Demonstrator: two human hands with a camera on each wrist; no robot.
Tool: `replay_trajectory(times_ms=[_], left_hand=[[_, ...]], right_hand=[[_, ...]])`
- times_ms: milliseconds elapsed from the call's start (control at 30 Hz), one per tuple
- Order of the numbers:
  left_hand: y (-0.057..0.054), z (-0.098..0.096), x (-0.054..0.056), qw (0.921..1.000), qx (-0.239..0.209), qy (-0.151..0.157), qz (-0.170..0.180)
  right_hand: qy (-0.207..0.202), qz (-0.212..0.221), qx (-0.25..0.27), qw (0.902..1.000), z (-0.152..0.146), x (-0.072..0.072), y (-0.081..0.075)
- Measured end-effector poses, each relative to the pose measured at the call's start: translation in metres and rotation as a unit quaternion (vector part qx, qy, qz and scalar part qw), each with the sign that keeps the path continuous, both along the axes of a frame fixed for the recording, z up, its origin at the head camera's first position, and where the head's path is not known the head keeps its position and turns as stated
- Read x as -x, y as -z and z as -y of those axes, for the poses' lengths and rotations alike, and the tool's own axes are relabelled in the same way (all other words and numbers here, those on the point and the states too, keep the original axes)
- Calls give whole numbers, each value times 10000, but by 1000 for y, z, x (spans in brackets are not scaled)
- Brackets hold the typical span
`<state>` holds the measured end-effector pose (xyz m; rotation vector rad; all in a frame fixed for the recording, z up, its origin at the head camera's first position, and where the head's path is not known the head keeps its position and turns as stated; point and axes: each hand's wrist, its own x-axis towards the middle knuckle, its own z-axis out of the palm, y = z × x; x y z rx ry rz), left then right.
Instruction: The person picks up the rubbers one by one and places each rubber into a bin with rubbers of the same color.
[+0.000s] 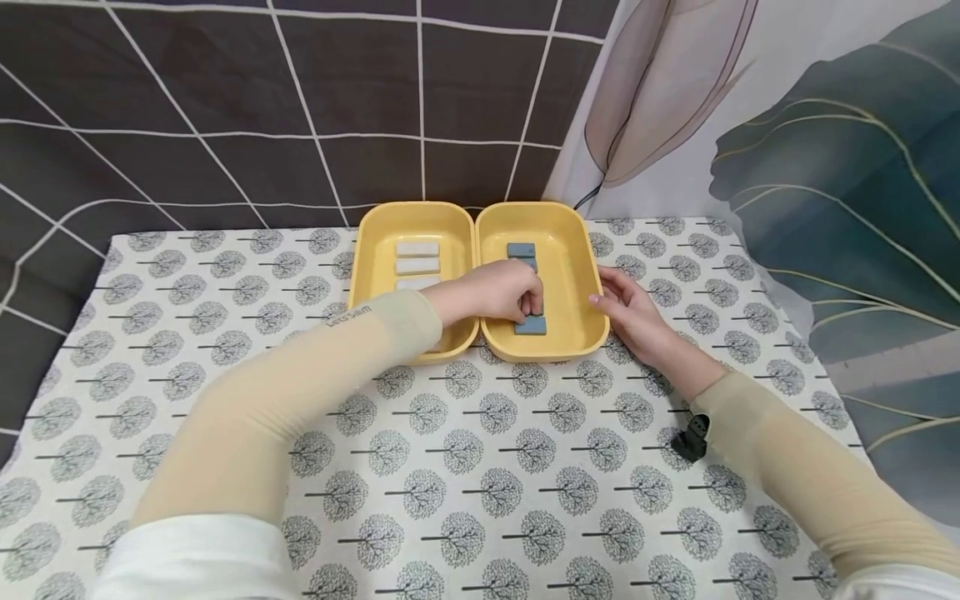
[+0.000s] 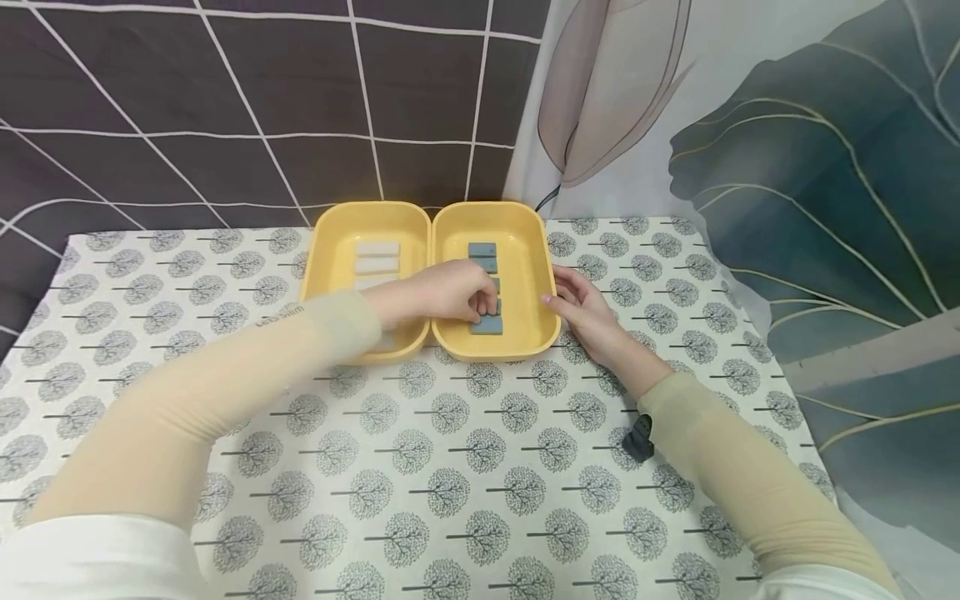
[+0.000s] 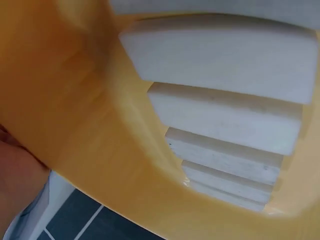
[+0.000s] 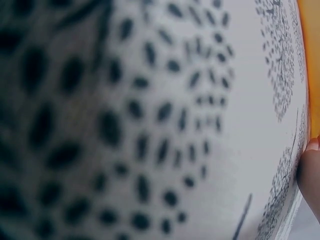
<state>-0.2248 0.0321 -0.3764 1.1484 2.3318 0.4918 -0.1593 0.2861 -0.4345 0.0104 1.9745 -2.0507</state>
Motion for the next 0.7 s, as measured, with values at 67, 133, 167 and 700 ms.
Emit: replay_trajectory(times_ms=[67,133,167,700], left_hand=[[-1,1,2,10000,-21,34,33],[-2,1,4,9999,-96,55,79],[-3,2,5,9998,-158,67,90],[-40,40,-2,9951,-968,-168,72]], right_hand=[[-7,-7,3,10000,-1,1,1],[-23,-28,-55,10000,-2,2,2],[-29,-31,-57,10000,-2,3,2],[-75,77,-22,9999,0,10,1]])
